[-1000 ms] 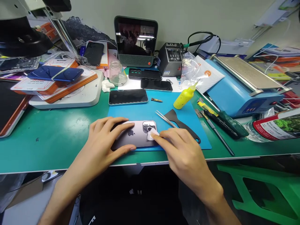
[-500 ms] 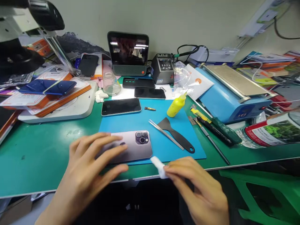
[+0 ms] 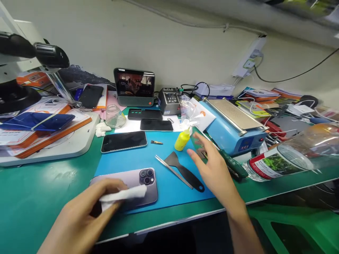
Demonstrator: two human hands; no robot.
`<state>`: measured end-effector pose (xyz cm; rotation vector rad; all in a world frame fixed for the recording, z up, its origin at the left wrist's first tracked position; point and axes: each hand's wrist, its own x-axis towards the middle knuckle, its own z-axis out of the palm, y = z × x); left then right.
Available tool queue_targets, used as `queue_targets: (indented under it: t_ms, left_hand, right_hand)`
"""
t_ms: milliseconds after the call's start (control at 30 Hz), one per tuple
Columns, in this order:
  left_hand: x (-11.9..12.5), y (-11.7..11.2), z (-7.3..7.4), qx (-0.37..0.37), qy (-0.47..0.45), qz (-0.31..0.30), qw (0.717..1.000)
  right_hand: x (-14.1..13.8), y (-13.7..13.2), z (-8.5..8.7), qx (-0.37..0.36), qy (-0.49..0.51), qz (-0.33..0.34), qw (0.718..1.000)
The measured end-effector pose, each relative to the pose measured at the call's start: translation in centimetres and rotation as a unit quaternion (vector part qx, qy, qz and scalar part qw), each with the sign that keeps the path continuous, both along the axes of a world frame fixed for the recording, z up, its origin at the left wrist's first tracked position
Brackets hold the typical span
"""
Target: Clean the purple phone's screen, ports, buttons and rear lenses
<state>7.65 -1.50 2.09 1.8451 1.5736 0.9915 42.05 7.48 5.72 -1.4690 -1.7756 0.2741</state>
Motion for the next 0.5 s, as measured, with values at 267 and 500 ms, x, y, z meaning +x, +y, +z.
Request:
queue_targets:
  t_ms: [267, 500]
  left_hand:
    - [-0.5, 0.4, 0.9, 0.003, -0.039, 0.074, 0.997]
    - [-1.4, 0.1, 0.7, 0.036, 0.027, 0.095, 0.994]
  right_hand:
    - [-1.1, 3.1, 0.1, -0.055, -0.003, 0.068, 0.996]
    - [0.7, -3.0, -0.6, -0.024, -0.016, 0.103, 0.994]
